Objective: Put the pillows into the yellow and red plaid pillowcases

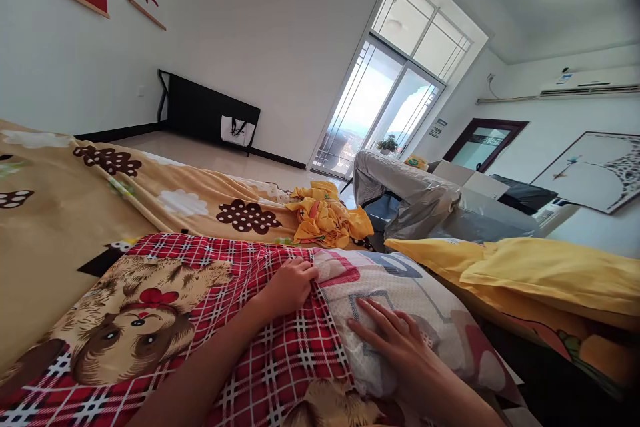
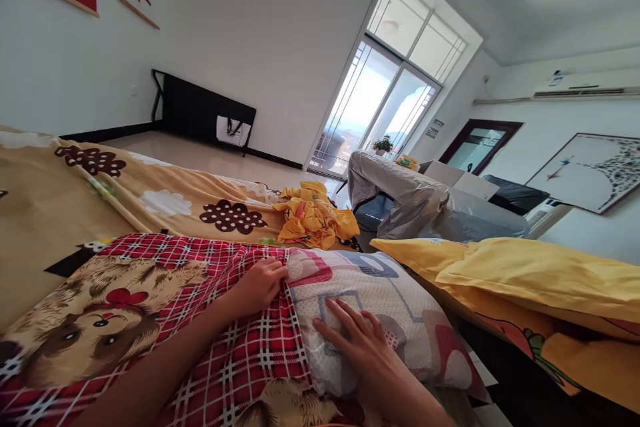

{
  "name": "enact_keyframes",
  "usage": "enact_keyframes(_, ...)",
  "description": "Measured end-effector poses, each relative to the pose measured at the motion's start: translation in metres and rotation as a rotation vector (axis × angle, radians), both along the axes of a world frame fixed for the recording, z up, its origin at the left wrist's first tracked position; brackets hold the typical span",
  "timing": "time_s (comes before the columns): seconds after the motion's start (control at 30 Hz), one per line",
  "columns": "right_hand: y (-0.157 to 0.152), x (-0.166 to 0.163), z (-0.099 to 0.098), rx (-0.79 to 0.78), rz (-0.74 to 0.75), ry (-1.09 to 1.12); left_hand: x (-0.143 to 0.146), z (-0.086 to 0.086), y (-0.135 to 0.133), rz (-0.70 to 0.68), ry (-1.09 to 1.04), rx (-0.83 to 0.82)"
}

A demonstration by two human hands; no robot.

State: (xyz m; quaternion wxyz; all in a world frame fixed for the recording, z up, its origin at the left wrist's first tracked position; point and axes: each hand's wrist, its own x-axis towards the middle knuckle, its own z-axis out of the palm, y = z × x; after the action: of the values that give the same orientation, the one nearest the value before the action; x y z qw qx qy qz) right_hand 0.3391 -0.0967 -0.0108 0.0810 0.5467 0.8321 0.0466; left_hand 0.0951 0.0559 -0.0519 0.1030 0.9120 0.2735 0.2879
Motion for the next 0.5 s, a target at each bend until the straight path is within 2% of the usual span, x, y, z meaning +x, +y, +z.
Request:
enact_keyframes(0.13,0.007,0.009,-0.007,0.185,0.143,-0.030,-0.006,0.015,-0.013,-0.076,0.116,0.074)
enact_keyframes(0.27,0.030,0.003,-0.010,0.425,0.389,0.159,-0.001,0.023,-0.027,-0.057,0.166,0.114)
enact_keyframes(0.33,0.041,-0.005,-0.013,0.511,0.465,0.234,0.003,0.024,-0.032,-0.066,0.150,0.098)
enact_keyframes(0.4,0.045,-0.016,-0.020,0.519,0.512,0.243,0.005,0.026,-0.035,-0.083,0.113,0.056)
enact_keyframes(0.5,0.040,-0.034,-0.030,0.450,0.561,0.207,0.007,0.028,-0.036,-0.074,0.035,-0.009)
